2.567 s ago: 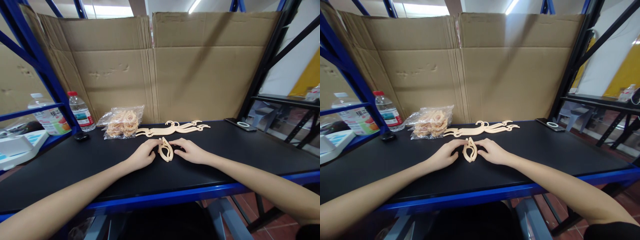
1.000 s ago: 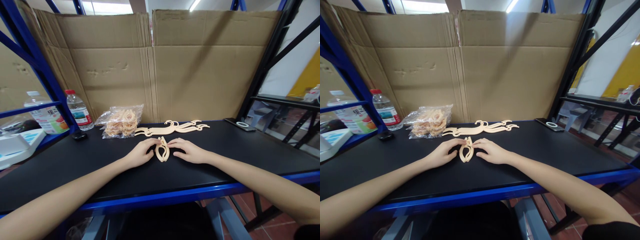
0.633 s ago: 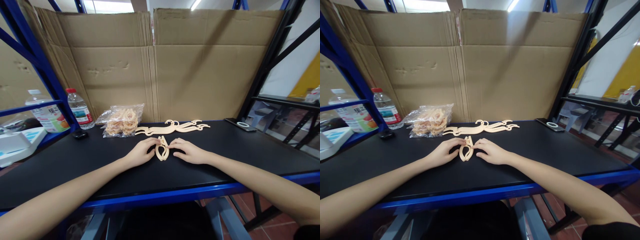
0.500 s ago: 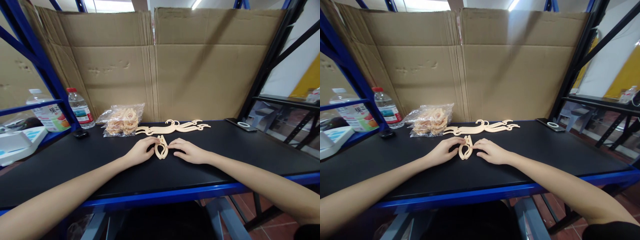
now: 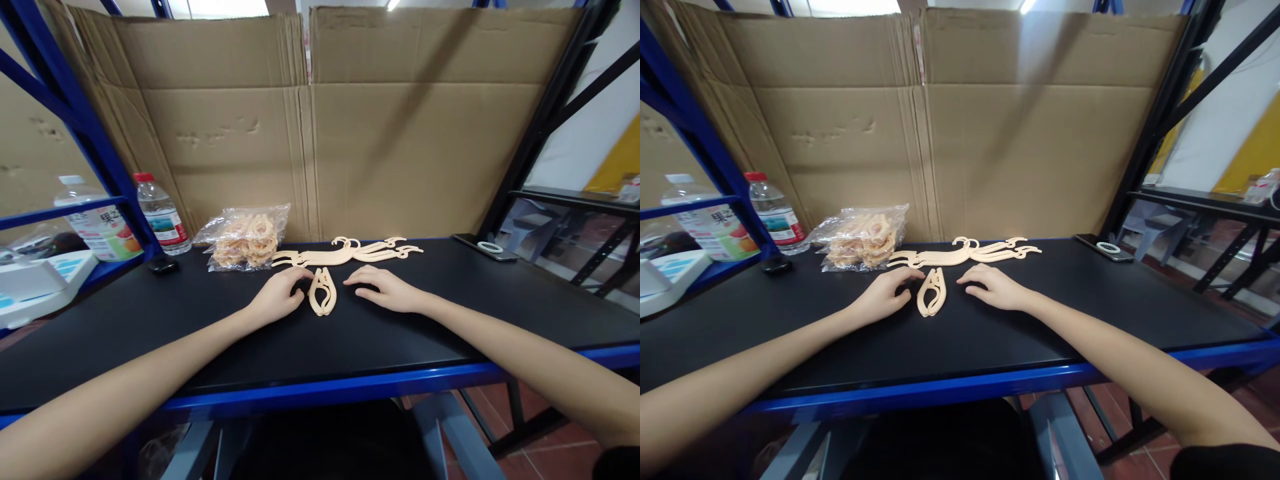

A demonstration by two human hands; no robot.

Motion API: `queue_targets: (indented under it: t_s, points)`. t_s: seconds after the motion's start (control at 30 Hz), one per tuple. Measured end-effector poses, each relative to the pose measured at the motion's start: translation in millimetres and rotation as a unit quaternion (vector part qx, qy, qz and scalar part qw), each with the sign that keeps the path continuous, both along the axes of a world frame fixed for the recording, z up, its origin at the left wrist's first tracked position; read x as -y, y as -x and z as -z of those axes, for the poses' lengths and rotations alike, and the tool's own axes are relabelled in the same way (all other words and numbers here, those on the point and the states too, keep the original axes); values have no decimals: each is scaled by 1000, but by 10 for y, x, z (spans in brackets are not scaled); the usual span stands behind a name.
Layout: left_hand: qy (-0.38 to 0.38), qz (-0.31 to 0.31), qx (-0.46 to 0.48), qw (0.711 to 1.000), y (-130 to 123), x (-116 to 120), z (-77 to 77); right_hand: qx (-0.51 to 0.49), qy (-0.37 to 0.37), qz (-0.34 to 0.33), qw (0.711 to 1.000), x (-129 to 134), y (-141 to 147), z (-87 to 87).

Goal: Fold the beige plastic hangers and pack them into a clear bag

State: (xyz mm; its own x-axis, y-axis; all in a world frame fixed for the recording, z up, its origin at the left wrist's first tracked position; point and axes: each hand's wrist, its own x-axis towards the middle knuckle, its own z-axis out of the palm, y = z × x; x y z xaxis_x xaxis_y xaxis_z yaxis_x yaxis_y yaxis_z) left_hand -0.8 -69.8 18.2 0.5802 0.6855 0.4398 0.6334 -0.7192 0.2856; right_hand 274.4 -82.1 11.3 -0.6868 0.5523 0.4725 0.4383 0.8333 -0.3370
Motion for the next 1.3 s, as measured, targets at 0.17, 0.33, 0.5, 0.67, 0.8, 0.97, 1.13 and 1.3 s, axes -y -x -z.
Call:
queue_targets:
  t_s: [0.17, 0.33, 0.5, 0.67, 0.8, 0.97, 1.13, 1.3]
  points:
    - [15, -44, -9, 999, 68, -86, -10, 23, -37, 69, 997, -291, -349, -36]
    - [7, -43, -28, 999, 139, -157, -32, 30, -64, 183, 981, -558, -810, -78]
    - [-12, -35, -71, 997, 160, -148, -49, 37, -58, 215, 974, -688, -969, 9]
    - [-22, -34, -85, 996, 153, -115, -53, 66, -68, 196, 976, -701, -860, 127]
    - [-30, -37, -80, 996, 151, -102, -39, 75, -66, 182, 978, -661, -798, 113]
    - [-30, -44, -62, 997, 151, -100, -14, 61, -56, 192, 978, -630, -761, 98]
    - [-7, -56, -16, 998, 147, -120, 9, 35, -55, 175, 982, -606, -705, 82]
    - [40, -59, 77, 995, 111, -102, -23, -37, -44, 199, 978, -572, -741, -9]
